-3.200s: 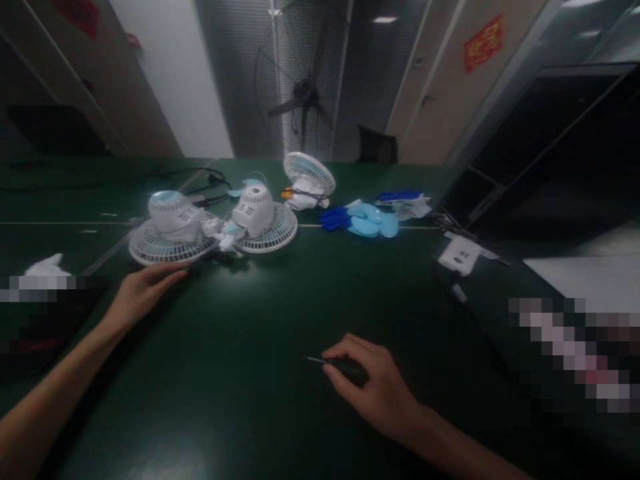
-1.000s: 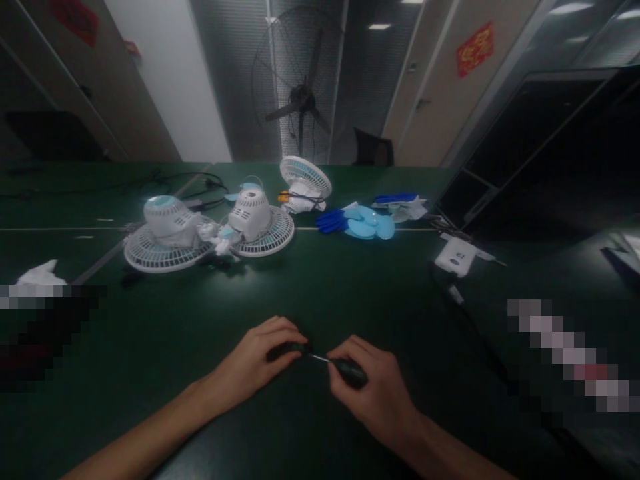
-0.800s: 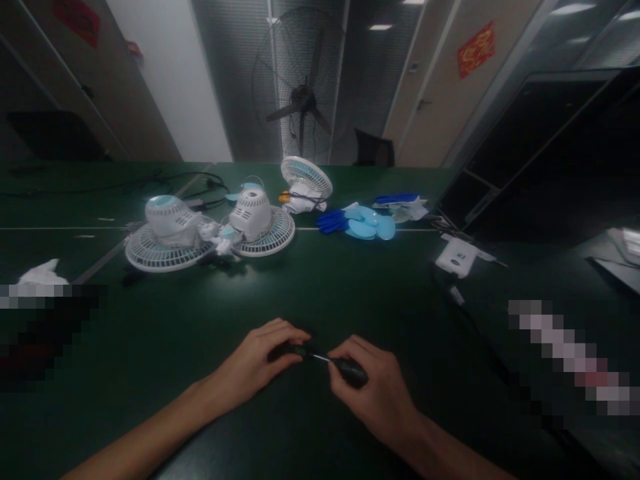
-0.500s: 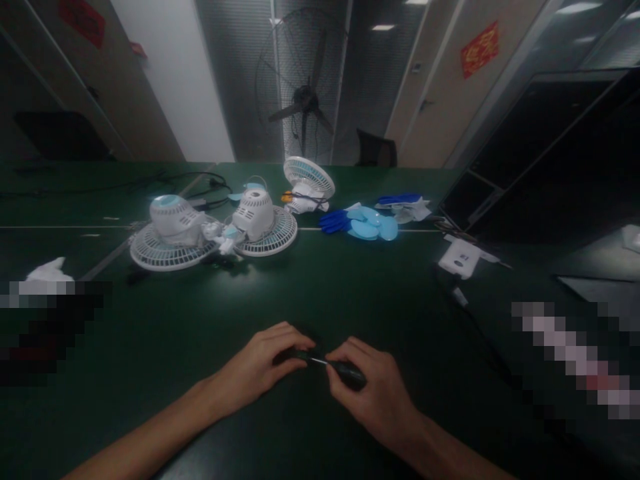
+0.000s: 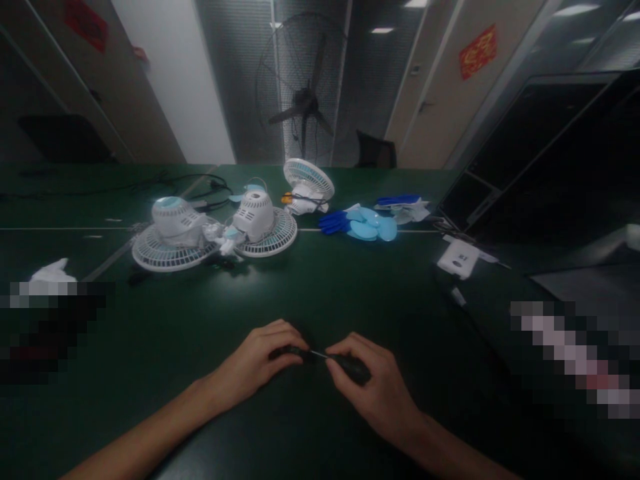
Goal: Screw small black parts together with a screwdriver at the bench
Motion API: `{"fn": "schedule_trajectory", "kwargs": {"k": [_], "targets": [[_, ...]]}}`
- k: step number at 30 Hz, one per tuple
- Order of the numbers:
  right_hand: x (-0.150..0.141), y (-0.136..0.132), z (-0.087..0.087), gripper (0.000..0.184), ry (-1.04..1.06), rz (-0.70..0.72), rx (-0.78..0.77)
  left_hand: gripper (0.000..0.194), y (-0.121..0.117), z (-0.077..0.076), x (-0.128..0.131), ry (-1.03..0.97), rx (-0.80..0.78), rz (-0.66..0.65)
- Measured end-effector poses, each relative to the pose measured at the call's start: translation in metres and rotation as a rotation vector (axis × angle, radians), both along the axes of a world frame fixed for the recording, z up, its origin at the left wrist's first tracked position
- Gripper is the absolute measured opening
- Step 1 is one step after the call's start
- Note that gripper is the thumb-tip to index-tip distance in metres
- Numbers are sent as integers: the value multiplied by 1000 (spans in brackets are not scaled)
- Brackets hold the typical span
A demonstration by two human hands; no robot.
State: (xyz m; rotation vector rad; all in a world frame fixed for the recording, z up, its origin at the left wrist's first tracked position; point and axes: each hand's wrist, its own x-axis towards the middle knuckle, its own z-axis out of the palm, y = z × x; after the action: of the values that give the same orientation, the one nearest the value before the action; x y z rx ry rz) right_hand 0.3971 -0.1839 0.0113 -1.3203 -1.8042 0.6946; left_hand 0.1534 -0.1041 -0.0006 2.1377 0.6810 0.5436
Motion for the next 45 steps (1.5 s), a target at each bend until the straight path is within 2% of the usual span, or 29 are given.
{"fn": "schedule_trajectory", "kwargs": {"k": [3, 5, 9, 11, 13, 15, 19, 24, 30, 37, 45], "targets": [[1, 0, 0, 8, 9, 4, -14, 18, 10, 3, -12, 35, 26, 41], [2, -1, 1, 8, 11, 5, -21, 19, 25, 6, -34, 99, 37, 125], [2, -1, 2, 7, 12, 12, -41, 32, 65, 9, -104, 257, 67, 393], [2, -1, 1, 7, 15, 19, -50, 42, 81, 8, -139, 280, 131, 500], [2, -1, 0, 8, 13, 31, -61, 46, 90, 9, -164, 321, 199, 515], [2, -1, -2, 9, 12, 40, -70, 45, 93, 12, -176, 370, 234, 488], [4, 0, -5, 8, -5, 45, -79, 42, 98, 15, -181, 425, 268, 478], [4, 1, -5, 10, -49, 60, -115, 39, 106, 11, -186, 408, 309, 513], [5, -1, -3, 10, -36, 63, -106, 46, 108, 7, -193, 388, 268, 589], [5, 0, -4, 10, -22, 69, -92, 48, 106, 10, -196, 328, 223, 561], [3, 0, -2, 10, -17, 63, -89, 49, 104, 13, -193, 271, 208, 597]]}}
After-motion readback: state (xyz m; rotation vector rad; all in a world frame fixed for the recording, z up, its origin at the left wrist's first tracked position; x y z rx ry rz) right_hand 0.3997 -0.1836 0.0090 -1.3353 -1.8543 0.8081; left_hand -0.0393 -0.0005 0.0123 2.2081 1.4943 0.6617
